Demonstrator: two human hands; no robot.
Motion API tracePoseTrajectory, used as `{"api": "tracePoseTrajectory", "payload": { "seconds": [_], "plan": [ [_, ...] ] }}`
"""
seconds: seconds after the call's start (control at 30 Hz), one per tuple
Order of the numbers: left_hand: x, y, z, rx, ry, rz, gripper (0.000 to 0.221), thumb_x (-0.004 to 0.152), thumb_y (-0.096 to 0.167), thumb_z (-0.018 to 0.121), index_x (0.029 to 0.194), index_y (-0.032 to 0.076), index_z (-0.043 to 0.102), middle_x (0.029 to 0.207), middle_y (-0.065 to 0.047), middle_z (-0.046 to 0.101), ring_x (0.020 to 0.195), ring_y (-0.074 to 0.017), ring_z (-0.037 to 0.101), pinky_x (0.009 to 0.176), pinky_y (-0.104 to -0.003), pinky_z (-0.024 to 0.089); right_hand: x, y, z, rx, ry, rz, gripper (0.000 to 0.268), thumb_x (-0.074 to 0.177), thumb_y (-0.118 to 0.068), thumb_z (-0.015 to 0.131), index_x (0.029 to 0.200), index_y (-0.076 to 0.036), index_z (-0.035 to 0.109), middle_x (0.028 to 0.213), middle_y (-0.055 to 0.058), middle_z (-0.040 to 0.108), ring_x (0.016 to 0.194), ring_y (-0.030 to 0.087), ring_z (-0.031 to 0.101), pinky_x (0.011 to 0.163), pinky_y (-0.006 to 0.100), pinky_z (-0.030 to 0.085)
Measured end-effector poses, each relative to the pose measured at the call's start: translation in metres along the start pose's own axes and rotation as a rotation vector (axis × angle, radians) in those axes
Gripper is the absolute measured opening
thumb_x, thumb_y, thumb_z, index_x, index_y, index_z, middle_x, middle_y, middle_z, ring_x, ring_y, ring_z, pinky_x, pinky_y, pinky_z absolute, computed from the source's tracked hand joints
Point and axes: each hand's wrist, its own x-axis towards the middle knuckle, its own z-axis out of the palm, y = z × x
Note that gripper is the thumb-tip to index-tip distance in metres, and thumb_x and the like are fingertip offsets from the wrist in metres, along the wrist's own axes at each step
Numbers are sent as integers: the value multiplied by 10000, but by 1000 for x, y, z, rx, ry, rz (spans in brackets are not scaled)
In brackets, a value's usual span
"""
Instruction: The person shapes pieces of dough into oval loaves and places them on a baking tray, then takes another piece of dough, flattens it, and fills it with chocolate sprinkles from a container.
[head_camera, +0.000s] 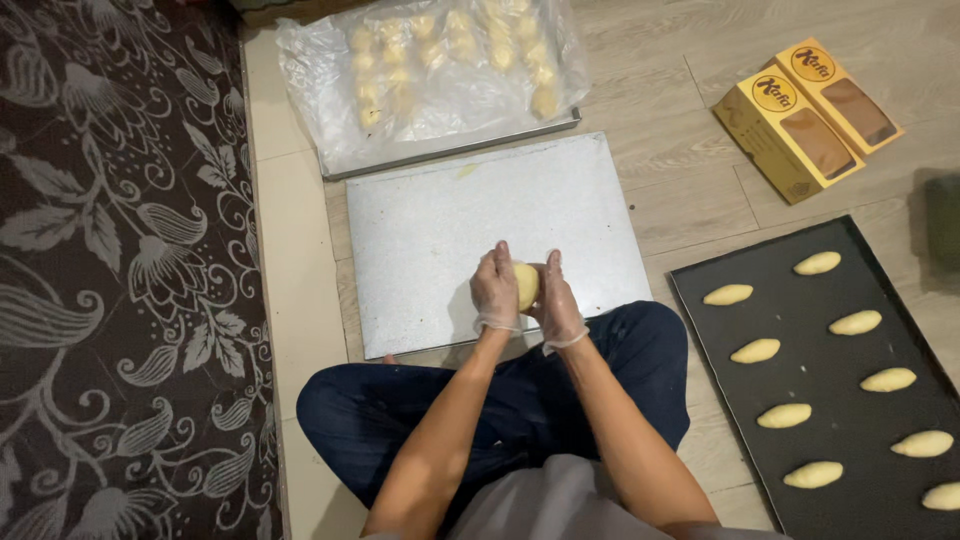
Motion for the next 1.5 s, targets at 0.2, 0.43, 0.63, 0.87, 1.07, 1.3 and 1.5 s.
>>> {"api": "tracePoseTrajectory", "payload": {
  "seconds": [0.2, 0.43, 0.63, 0.87, 1.07, 1.3, 1.5],
  "plan": [
    [-19, 20, 13, -110, -85, 74, 622, 1127, 540, 301, 863, 87, 637, 870, -219, 663, 945, -470, 669, 864, -507, 525, 49, 21, -22, -389, 138, -84, 707, 1097, -602, 377, 1020, -1, 742, 946, 280, 718, 917, 397, 702, 753, 497, 570],
    [-5, 28, 12, -413, -24, -399, 710, 1004, 686, 510, 639, 86, 614, 589, -109, 649, 595, -256, 651, 621, -346, 505, 36, 29, -17, -320, 147, -114, 661, 1085, -581, 422, 861, -30, 710, 810, 225, 688, 819, 359, 666, 739, 460, 533],
    [-4, 49, -8, -523, -73, -494, 744, 977, 710, 531, 618, 60, 586, 520, -131, 597, 489, -240, 614, 503, -334, 470, 15, 12, -13, -261, 175, -150, 656, 1075, -565, 458, 733, -53, 685, 702, 181, 663, 740, 328, 637, 728, 431, 503],
    [20, 19, -60, -358, -422, -262, 787, 1027, 735, 409, 790, 66, 748, 670, -143, 660, 607, -222, 672, 544, -331, 555, -14, -17, -41, -38, -354, -68, 920, 1021, -668, 341, 1676, -56, 137, 1622, 315, 379, 1505, 528, 313, 1174, 678, 315],
    [30, 9, -95, 65, -775, 202, 314, 840, 176, 855, 1150, 164, 811, 1045, -98, 803, 1038, -273, 754, 924, -416, 580, 3, 11, -40, -387, -305, -364, 267, 888, -104, 825, 1149, -68, 788, 996, 92, 801, 965, 196, 757, 889, 335, 593],
    [31, -9, -92, 285, -465, 247, 262, 806, 300, 889, 1024, 192, 792, 955, -34, 763, 957, -293, 747, 857, -413, 587, 5, 12, -44, -443, -381, -319, 288, 966, -104, 713, 1244, -52, 766, 949, 125, 793, 856, 186, 686, 833, 342, 579],
    [27, -9, -81, -224, -646, 129, 371, 986, 488, 713, 1136, 151, 755, 968, -61, 740, 994, -213, 656, 938, -418, 528, 23, 7, -39, -715, -243, -344, 289, 910, -298, 850, 1116, -98, 822, 949, 143, 804, 960, 253, 734, 894, 398, 561]
  ]
}}
